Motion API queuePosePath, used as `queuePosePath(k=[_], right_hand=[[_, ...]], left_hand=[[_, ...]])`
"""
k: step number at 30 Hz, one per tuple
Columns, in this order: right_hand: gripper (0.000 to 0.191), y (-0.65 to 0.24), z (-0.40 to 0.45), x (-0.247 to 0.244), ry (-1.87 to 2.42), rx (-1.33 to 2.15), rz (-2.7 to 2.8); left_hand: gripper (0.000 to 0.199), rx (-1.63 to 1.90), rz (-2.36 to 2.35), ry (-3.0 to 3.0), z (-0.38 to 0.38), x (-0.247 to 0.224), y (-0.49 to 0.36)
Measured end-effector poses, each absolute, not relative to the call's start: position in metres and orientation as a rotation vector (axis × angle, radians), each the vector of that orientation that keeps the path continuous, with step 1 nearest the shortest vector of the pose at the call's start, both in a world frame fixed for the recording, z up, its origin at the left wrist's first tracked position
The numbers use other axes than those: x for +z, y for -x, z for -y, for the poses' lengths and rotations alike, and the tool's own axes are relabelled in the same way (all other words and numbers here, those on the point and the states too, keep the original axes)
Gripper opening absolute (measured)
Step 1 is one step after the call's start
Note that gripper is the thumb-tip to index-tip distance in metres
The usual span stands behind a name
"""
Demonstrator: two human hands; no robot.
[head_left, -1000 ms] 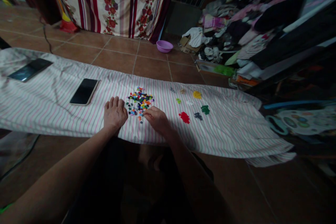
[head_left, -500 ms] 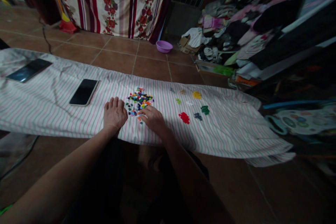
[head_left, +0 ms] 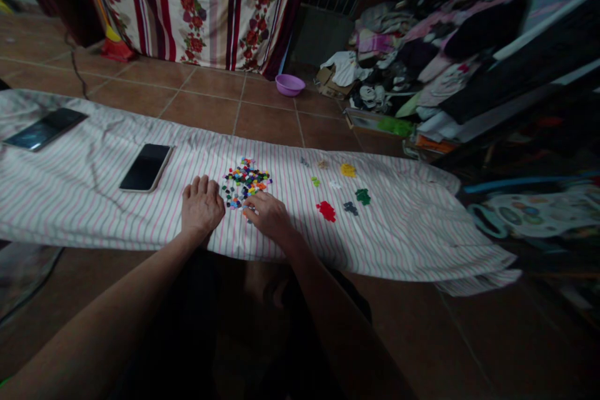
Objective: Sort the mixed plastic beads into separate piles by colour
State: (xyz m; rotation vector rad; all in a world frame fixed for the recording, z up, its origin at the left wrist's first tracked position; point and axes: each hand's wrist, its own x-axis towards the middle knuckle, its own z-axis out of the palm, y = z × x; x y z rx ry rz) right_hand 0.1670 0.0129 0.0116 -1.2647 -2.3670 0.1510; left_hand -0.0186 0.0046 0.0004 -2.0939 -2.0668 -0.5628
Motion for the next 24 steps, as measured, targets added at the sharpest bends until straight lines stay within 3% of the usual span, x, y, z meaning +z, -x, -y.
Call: queuePosePath(k=[14,24], right_hand=[[0.010,-0.189,-0.030,0.012,1.321,0.688,1.835],[0.020,-0.232,-0.038,0.010,1.388,0.769,1.527]], left_hand=[[0.034,-0.600,2.092,2.111,-0.005,0.001,0.019],[0.031,-0.569,2.059,2.082,-0.006,-0.001,0.019]])
